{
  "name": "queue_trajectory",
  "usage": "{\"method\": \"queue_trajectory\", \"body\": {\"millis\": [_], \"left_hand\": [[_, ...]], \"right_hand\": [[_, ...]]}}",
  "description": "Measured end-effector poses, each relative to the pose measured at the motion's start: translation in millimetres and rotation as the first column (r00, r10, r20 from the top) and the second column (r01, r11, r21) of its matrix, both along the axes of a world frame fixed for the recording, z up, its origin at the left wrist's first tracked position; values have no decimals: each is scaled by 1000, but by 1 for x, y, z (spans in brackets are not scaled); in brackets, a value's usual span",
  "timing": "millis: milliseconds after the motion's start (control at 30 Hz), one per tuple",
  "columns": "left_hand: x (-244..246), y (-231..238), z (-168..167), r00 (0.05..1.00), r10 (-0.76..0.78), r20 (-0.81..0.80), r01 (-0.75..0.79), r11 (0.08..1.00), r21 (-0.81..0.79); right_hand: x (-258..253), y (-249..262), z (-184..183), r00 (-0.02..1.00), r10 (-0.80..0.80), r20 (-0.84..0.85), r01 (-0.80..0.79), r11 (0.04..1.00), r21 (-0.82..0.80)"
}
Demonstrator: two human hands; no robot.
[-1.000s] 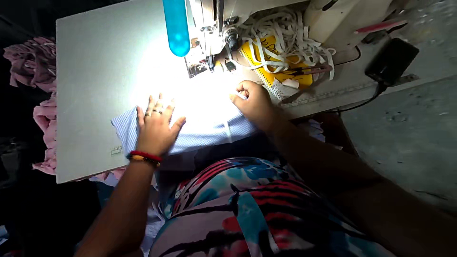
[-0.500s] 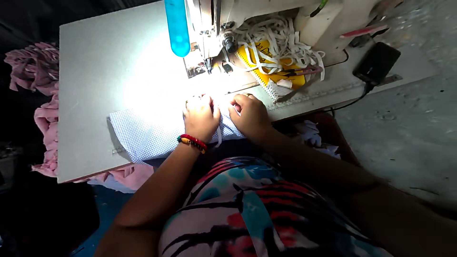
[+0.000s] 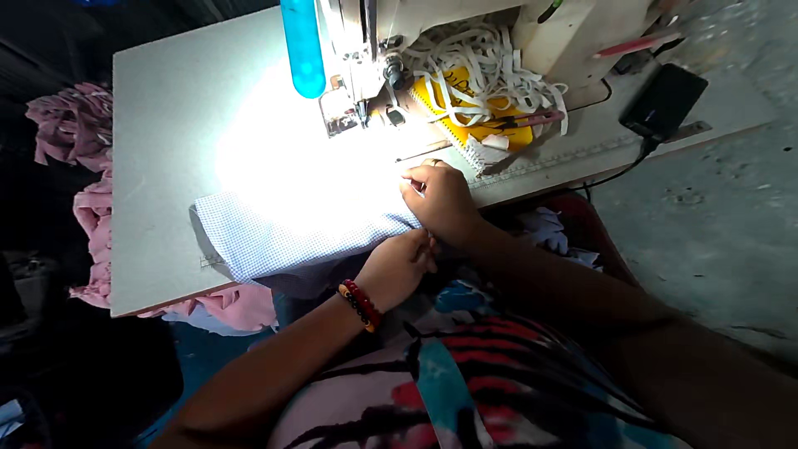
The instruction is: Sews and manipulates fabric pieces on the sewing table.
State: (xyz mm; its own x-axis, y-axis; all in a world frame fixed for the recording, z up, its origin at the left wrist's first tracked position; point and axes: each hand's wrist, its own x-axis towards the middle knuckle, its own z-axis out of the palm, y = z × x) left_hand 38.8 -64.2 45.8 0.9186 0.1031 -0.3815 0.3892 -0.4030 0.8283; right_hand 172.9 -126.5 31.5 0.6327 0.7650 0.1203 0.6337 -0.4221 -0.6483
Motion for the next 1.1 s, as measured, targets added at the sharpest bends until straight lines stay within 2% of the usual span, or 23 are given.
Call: {"method": "queue_trajectory", "body": {"millis": [100,167,233,300,367,400,467,533,600,633,700,733,900,1100], "left_hand": [[-1,7,-2,990,-127,66,117,984,135],[-10,17,-2,967,-208,145,161,946,282],[-26,34,-10,933,-148,329,-32,875,483],[-39,67,-23,914,-24,405,-257,737,625],[-52,115,-38,949,107,296,-299,600,742],[-56,141,-42,963,156,218,-268,573,774],[-53,177,-41,964,204,173,-258,546,797],[-39,180,-32,966,189,177,-252,521,816],[-19,150,-25,943,123,310,-325,543,774],[-12,128,-23,919,85,385,-354,608,710],[-4,93,-21,931,61,360,-284,743,606],[0,87,-24,946,48,322,-242,765,597],[4,92,-36,955,-12,298,-210,683,700],[10,108,-38,965,-31,261,-170,681,712]], "right_hand": [[-4,1,3,994,71,78,-65,995,-82],[-7,2,4,990,90,108,-75,989,-130],[-10,2,0,975,122,183,-95,984,-152],[-14,0,-2,946,161,281,-108,975,-195],[-22,-2,0,904,218,367,-124,956,-264],[-26,-1,-1,879,238,414,-128,952,-277],[-34,2,-3,842,270,467,-142,946,-290],[-38,5,-7,823,271,499,-138,948,-287],[-39,6,-5,830,271,488,-127,943,-309],[-40,6,-3,840,270,471,-124,940,-317],[-40,5,-4,849,243,470,-117,953,-280],[-40,5,-4,852,233,469,-118,958,-263],[-38,7,-5,839,244,487,-137,960,-245],[-31,19,-6,835,242,494,-110,953,-282]]}}
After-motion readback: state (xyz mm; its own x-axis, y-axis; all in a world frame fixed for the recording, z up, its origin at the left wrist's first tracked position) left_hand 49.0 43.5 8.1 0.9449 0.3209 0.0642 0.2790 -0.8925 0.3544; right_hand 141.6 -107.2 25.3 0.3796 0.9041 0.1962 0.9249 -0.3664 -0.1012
